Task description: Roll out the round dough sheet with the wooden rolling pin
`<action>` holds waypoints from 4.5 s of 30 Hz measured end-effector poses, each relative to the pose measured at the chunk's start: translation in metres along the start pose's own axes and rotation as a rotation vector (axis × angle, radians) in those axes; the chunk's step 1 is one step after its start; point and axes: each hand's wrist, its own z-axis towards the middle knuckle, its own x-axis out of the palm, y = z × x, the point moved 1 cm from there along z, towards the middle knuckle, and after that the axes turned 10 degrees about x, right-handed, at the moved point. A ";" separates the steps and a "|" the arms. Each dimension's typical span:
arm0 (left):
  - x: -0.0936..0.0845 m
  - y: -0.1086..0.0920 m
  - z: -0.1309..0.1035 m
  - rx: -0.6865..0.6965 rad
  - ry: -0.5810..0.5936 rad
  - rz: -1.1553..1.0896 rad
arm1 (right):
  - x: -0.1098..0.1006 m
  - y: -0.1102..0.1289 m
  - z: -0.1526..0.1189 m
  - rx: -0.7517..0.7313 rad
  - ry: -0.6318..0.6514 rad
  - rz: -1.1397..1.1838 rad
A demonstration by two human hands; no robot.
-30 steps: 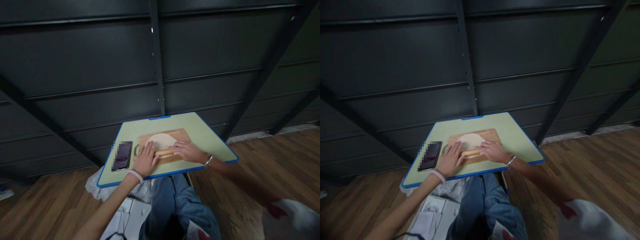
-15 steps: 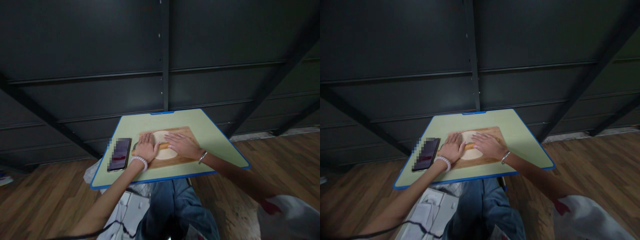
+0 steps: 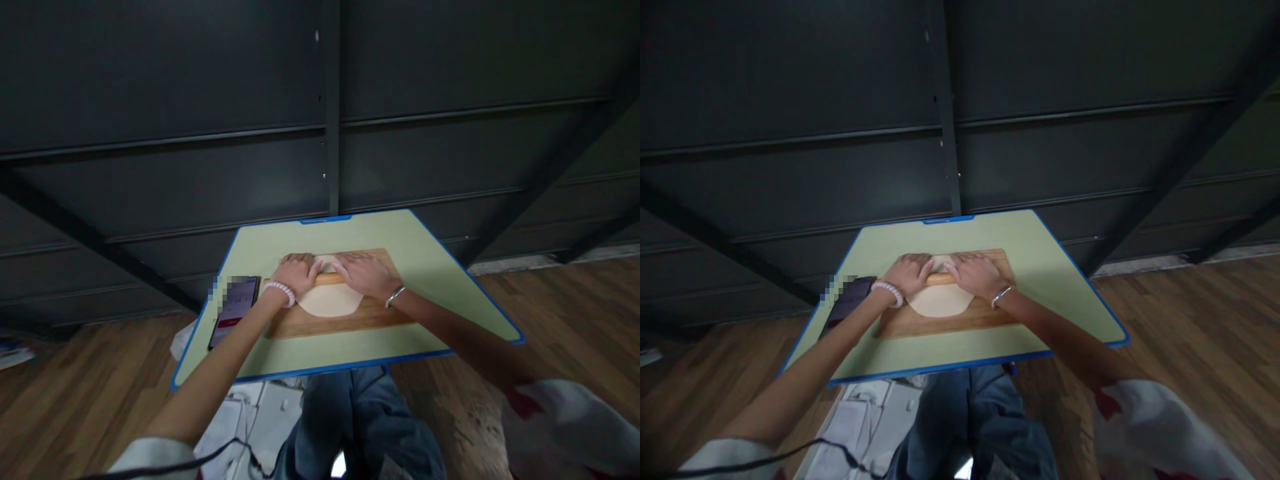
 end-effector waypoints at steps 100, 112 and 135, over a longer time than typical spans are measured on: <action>0.011 -0.018 0.085 0.115 0.235 -0.230 | -0.007 -0.013 -0.070 0.091 0.025 0.253; 0.017 -0.030 0.141 0.197 -0.011 -0.232 | -0.009 -0.011 -0.073 0.149 -0.005 0.138; 0.006 -0.022 0.016 0.105 0.082 -0.050 | -0.009 0.014 -0.071 0.187 -0.106 0.073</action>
